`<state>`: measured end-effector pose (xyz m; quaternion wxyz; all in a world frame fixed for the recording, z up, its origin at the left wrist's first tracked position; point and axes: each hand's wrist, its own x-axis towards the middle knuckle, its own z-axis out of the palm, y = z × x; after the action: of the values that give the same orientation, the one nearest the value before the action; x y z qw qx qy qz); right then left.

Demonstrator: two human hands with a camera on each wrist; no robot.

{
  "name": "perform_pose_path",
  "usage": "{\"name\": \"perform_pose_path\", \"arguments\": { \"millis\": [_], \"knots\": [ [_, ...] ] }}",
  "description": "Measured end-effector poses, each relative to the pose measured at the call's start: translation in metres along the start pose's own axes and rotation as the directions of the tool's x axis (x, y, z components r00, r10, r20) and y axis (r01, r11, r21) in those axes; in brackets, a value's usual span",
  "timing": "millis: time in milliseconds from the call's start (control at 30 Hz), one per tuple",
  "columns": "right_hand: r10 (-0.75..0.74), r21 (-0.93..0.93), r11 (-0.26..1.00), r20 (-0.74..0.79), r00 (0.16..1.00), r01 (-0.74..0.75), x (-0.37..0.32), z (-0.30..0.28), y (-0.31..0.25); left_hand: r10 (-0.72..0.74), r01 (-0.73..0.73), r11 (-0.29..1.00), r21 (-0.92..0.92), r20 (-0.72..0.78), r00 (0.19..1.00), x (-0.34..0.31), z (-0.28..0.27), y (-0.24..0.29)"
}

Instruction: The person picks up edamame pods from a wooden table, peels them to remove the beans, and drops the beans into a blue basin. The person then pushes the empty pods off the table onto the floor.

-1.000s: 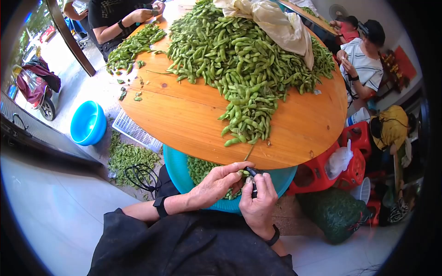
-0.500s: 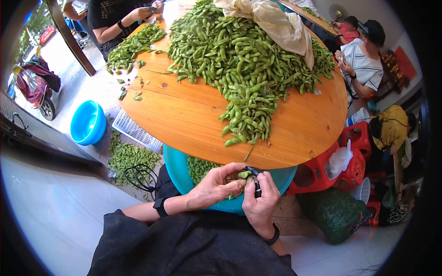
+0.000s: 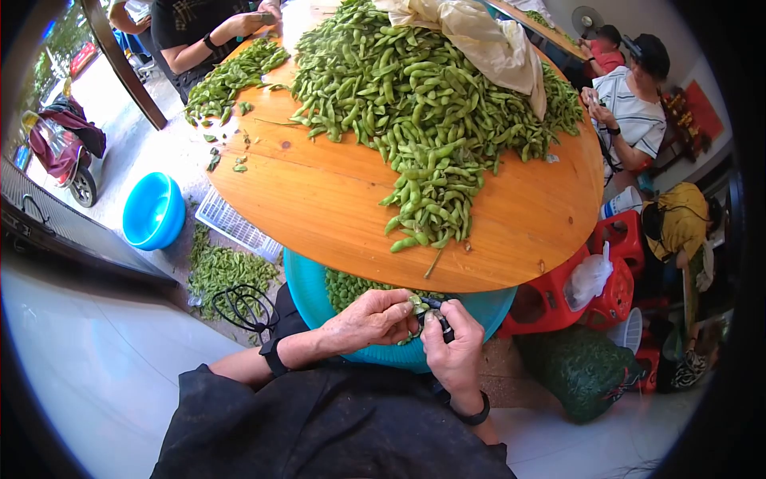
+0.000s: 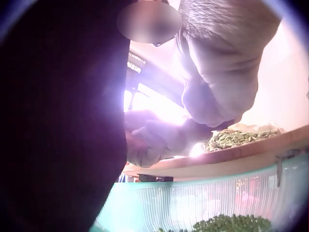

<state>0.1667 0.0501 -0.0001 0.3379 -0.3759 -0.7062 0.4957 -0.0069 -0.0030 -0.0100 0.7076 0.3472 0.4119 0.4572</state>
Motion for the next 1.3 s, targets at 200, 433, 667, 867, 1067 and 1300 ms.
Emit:
{"name": "perform_pose_path", "arguments": {
  "millis": [200, 433, 667, 867, 1067, 1300],
  "knots": [
    [-0.270, -0.293, 0.924, -0.040, 0.962, 0.247, 0.004, 0.003, -0.001, -0.021, 0.020, 0.996, -0.092, -0.011, 1.000, 0.003, -0.002, -0.007],
    [-0.024, -0.200, 0.980, -0.112, 0.993, 0.001, -0.006, -0.039, -0.009, 0.200, -0.203, 0.804, 0.560, 0.067, 0.978, 0.001, -0.003, 0.003],
    [0.088, -0.697, 0.716, 0.035, 0.996, -0.039, -0.031, -0.149, -0.035, 0.733, -0.143, 0.162, 0.976, -0.022, 0.680, 0.013, -0.013, 0.036],
    [-0.157, -0.559, 0.823, -0.044, 0.987, 0.106, 0.002, -0.094, -0.027, 0.726, -0.028, -0.078, 0.997, 0.077, 0.684, 0.039, -0.029, 0.030],
    [0.170, 0.329, 0.927, 0.069, 0.983, -0.183, 0.020, -0.017, -0.026, 0.331, -0.210, 0.864, 0.458, -0.203, 0.921, 0.010, -0.012, 0.034],
    [0.189, 0.393, 0.892, 0.123, 0.974, -0.222, 0.017, -0.009, -0.021, 0.329, -0.284, 0.930, 0.235, -0.179, 0.927, 0.011, -0.004, 0.008]
  ]
}}
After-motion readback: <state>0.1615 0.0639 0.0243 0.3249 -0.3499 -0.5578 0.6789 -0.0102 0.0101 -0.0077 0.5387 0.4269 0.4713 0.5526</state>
